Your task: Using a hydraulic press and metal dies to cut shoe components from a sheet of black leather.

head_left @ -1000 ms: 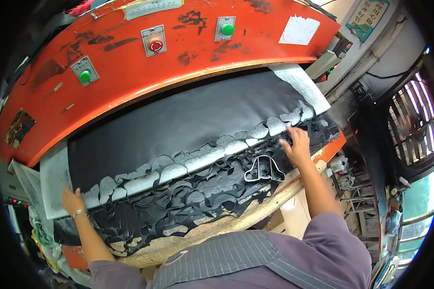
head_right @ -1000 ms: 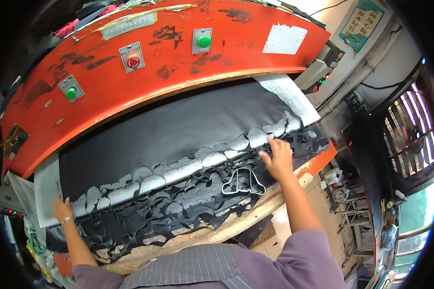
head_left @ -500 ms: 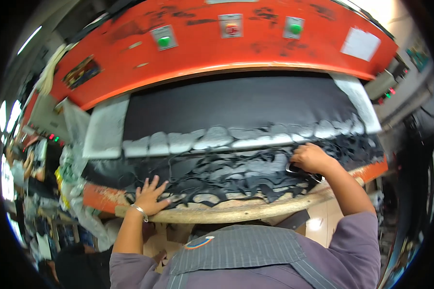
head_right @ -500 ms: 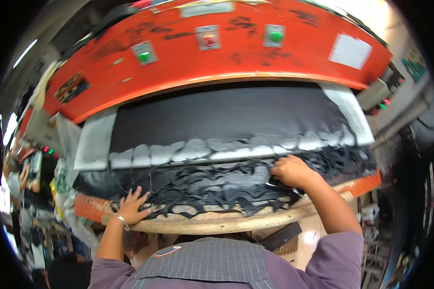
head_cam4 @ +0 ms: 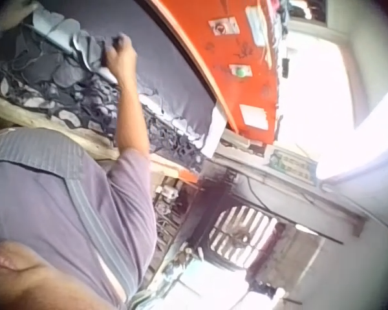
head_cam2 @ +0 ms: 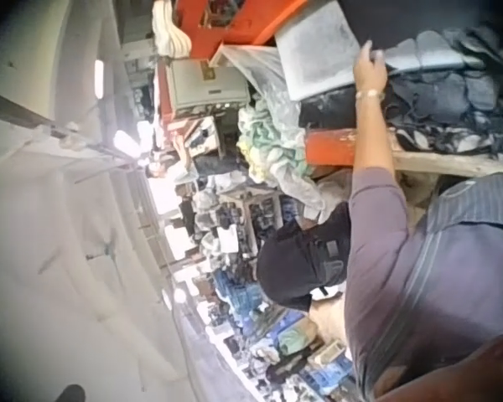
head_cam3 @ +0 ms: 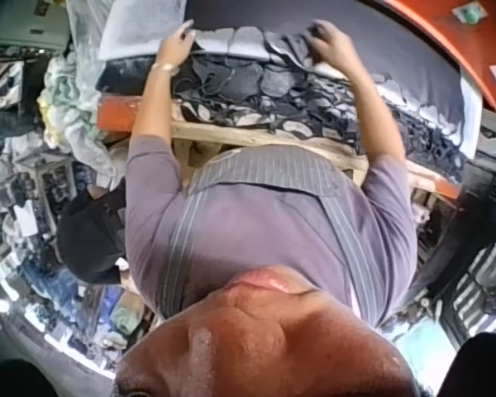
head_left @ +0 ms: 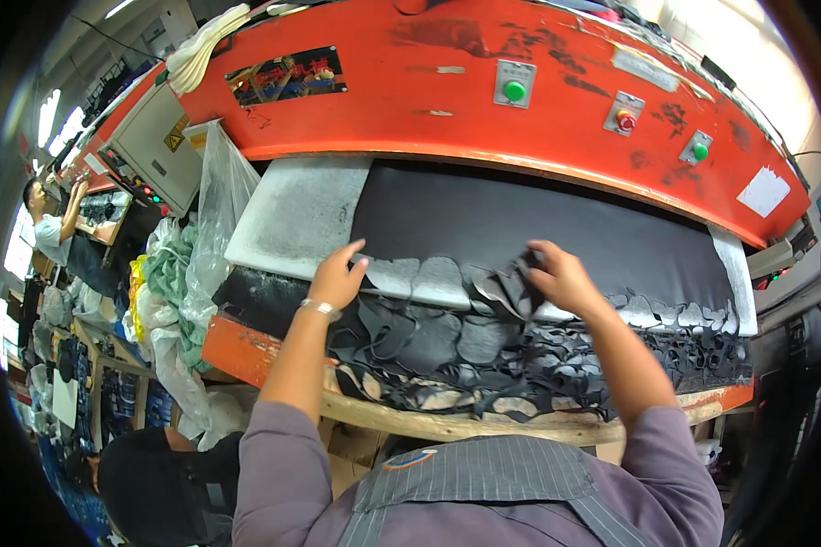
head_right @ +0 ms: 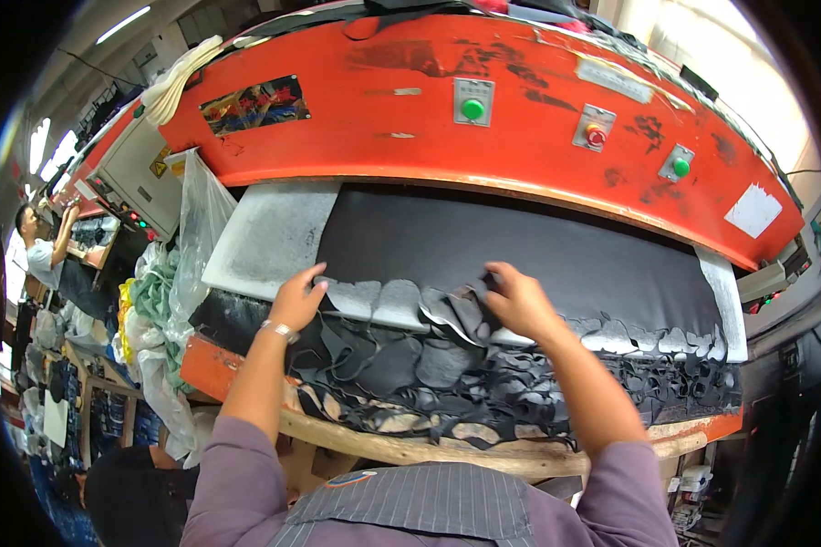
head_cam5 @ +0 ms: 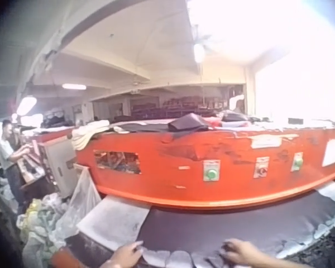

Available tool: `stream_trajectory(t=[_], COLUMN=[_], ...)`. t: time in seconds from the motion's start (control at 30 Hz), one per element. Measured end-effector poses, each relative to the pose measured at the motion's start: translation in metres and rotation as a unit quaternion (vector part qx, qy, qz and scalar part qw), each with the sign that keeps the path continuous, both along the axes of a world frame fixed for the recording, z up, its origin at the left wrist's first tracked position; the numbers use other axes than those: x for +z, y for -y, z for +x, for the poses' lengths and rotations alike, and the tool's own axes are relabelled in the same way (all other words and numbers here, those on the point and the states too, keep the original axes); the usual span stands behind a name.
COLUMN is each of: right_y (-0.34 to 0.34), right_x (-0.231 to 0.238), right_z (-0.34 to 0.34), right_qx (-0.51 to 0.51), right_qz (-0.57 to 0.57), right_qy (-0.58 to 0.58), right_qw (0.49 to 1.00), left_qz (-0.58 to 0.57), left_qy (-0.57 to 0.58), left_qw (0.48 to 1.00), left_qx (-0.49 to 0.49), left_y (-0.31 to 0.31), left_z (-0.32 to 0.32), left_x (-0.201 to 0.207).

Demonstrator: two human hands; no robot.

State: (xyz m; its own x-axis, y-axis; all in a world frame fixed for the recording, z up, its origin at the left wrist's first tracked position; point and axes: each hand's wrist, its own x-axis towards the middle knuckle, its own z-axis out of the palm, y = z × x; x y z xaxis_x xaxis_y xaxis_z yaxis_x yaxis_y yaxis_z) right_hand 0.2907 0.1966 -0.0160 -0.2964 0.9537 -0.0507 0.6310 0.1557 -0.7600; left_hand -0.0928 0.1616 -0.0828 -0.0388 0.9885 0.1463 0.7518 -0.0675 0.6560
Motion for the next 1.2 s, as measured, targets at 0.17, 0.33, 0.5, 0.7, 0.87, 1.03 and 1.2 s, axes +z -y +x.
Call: stream_trajectory(t=[0.17,0.33,0.5,0.7,0.87,1.03,1.2], right_y=[-0.058,-0.089,-0.069,-0.056,-0.046,-0.04,-0.042], right_x=[-0.016,-0.059,-0.064,-0.092,-0.09,-0.088,-0.074], right_z=[-0.168,-0.209,-0.212,-0.194,-0.2,-0.197,-0.184], right_qx=[-0.119,-0.179,-0.149,-0.017,-0.016,-0.02,-0.018], right_qz=[-0.019,0.005,0.02,0.216,0.246,0.274,0.241], right_qy=[-0.012,0.017,0.031,0.169,0.172,0.213,0.221], right_qw=[0.993,0.984,0.988,0.961,0.954,0.938,0.945], left_qz=[0.072,0.087,0.092,0.088,0.081,0.064,0.071], left_qy=[-0.008,0.006,-0.006,-0.049,-0.048,-0.092,-0.071], left_qw=[0.994,0.996,0.995,0.994,0.994,0.993,0.994], left_qx=[0.076,0.037,0.04,0.049,0.047,0.033,0.035], left_y=[-0.06,-0.072,-0.073,-0.08,-0.074,-0.07,-0.076], left_z=[-0.013,-0.012,-0.023,-0.015,-0.02,-0.014,-0.009], left_x=[-0.048,-0.063,-0.066,-0.059,-0.06,-0.055,-0.046])
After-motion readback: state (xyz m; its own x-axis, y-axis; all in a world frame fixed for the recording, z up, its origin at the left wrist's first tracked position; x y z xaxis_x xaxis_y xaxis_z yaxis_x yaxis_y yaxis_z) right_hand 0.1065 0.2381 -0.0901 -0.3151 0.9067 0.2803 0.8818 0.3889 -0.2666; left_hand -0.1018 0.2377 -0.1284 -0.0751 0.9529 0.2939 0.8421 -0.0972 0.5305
